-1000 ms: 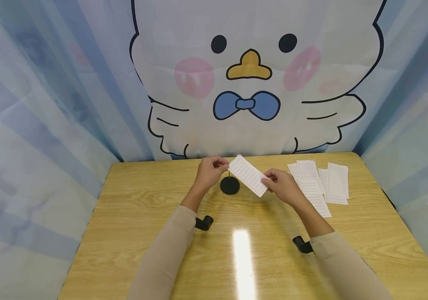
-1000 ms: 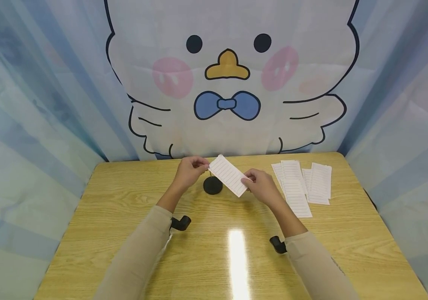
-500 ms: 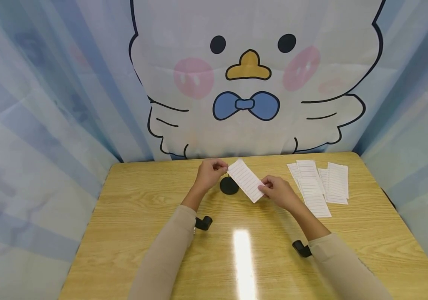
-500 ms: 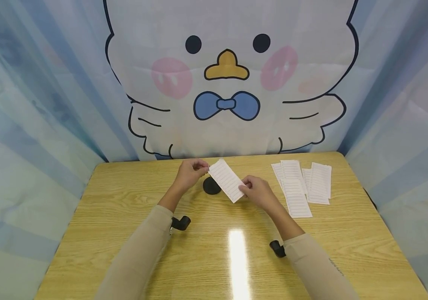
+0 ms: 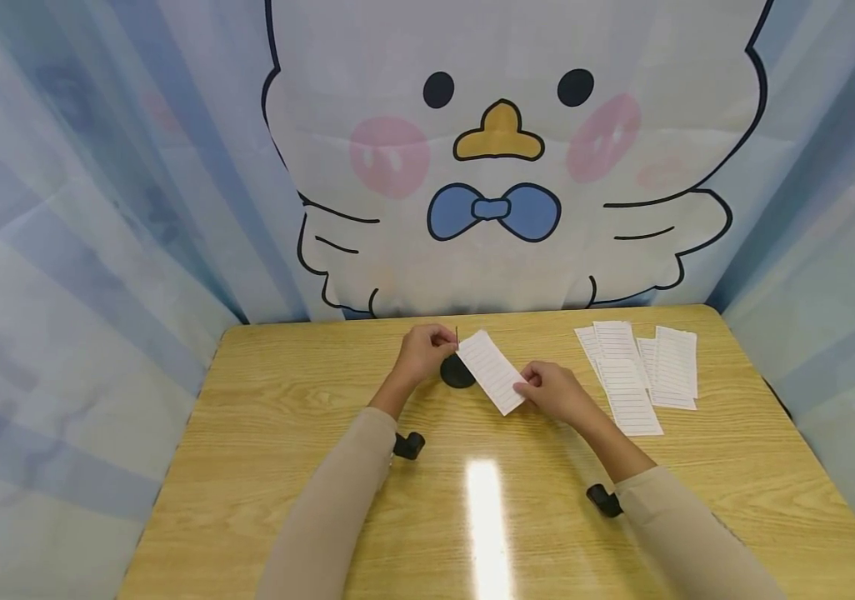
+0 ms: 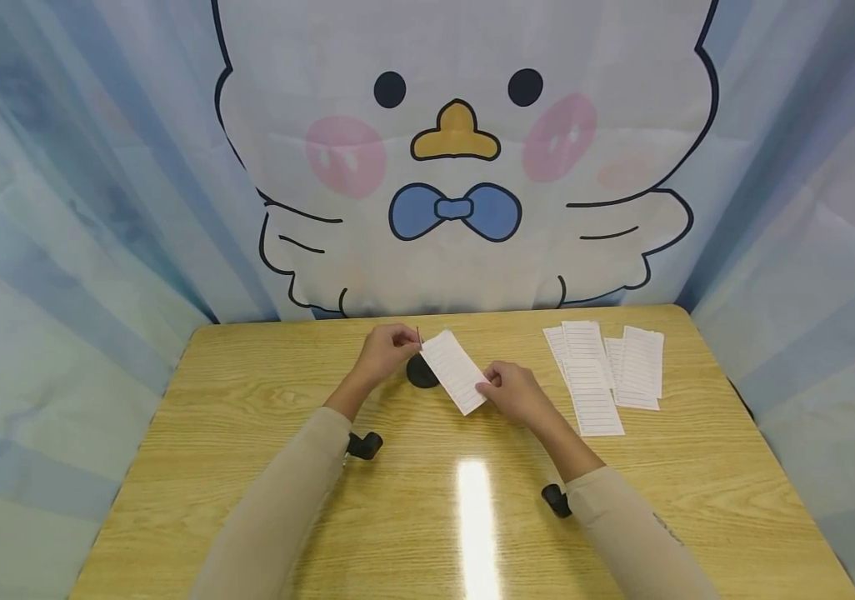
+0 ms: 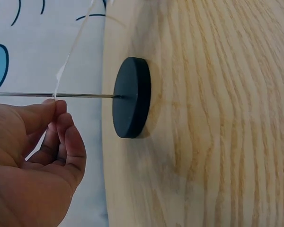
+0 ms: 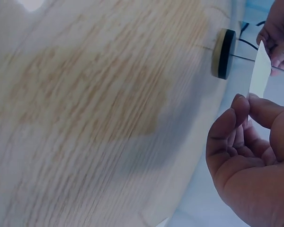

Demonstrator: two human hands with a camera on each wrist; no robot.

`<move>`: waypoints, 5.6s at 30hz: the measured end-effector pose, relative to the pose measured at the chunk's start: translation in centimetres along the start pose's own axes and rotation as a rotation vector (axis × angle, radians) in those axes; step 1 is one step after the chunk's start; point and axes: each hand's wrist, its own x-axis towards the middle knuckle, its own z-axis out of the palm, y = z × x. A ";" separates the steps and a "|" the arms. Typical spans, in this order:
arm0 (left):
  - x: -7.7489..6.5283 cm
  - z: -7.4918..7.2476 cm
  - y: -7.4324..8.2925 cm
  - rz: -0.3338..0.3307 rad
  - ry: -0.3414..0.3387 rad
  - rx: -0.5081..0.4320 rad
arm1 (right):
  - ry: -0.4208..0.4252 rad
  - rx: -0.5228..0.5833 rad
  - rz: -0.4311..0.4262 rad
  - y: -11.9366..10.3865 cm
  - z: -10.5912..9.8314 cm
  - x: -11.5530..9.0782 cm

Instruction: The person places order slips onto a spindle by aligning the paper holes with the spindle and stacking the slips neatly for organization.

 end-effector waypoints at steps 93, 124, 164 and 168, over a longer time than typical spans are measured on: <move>-1.8 1.3 -4.1 0.102 -0.124 0.378 | 0.249 -0.107 0.020 12.3 -11.5 -5.5; -1.8 1.5 -3.5 0.028 -0.101 0.432 | 0.357 -0.026 0.344 19.3 -13.9 -5.0; -2.2 1.9 -3.8 0.035 -0.065 0.377 | 0.351 -0.133 0.396 18.9 -12.7 -5.0; -2.3 1.9 -3.7 0.036 -0.061 0.370 | 0.339 -0.129 0.424 18.8 -12.9 -4.9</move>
